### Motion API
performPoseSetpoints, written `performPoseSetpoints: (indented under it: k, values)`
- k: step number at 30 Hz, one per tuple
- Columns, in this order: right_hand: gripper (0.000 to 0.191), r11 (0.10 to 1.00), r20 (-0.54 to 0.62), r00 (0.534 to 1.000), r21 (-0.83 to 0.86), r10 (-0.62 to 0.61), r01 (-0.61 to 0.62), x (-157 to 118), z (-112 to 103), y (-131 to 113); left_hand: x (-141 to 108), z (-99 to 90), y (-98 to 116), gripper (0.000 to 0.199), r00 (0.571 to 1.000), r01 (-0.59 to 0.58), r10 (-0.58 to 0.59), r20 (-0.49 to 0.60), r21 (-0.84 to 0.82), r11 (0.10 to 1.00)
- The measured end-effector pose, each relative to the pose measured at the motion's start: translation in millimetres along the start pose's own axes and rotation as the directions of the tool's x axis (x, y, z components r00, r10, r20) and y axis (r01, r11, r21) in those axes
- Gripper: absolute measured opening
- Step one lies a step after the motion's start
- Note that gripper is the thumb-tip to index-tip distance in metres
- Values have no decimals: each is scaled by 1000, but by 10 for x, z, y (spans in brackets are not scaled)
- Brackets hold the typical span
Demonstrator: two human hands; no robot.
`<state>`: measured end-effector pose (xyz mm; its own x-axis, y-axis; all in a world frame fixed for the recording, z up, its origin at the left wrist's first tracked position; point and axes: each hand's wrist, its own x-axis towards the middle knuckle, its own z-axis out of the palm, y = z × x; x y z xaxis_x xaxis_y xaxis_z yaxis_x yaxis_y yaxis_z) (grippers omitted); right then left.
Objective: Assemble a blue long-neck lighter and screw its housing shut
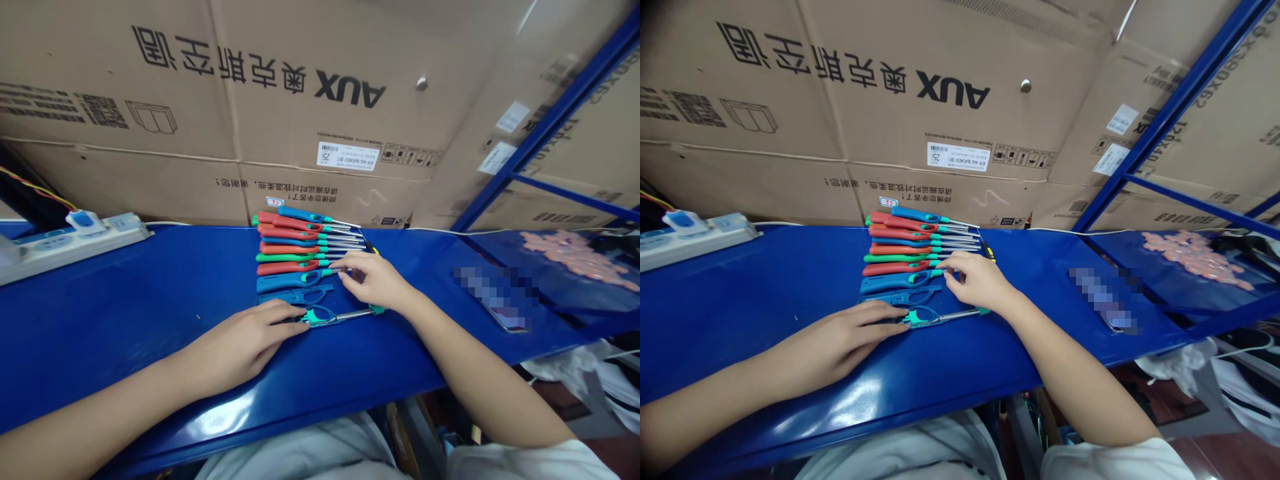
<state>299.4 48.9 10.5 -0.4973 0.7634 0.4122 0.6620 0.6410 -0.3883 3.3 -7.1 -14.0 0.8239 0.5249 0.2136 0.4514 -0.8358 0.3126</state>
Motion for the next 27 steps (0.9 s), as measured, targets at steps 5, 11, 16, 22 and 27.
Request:
performPoseSetpoints:
  k: [5,11,16,22,27]
  values:
    - [18,964,-218,955,-128,200,-231,57,-191,312,-3,-22,22,48,1000,-12,11,-26,-6,1000]
    - [16,919,-301,897,-123,325,-374,77,-410,698,10,-54,68,40,997,0,1,-78,17,1000]
    - [16,921,-264,902,-96,342,-378,76,-354,711,42,-192,58,31,973,36,-15,-229,89,995]
    - [12,984,-190,968,-32,165,-174,79,-238,543,34,-345,-152,28,961,235,-197,-192,200,951]
    - [18,978,151,980,181,-131,102,36,-75,282,24,-379,-206,30,946,309,-282,-159,184,933]
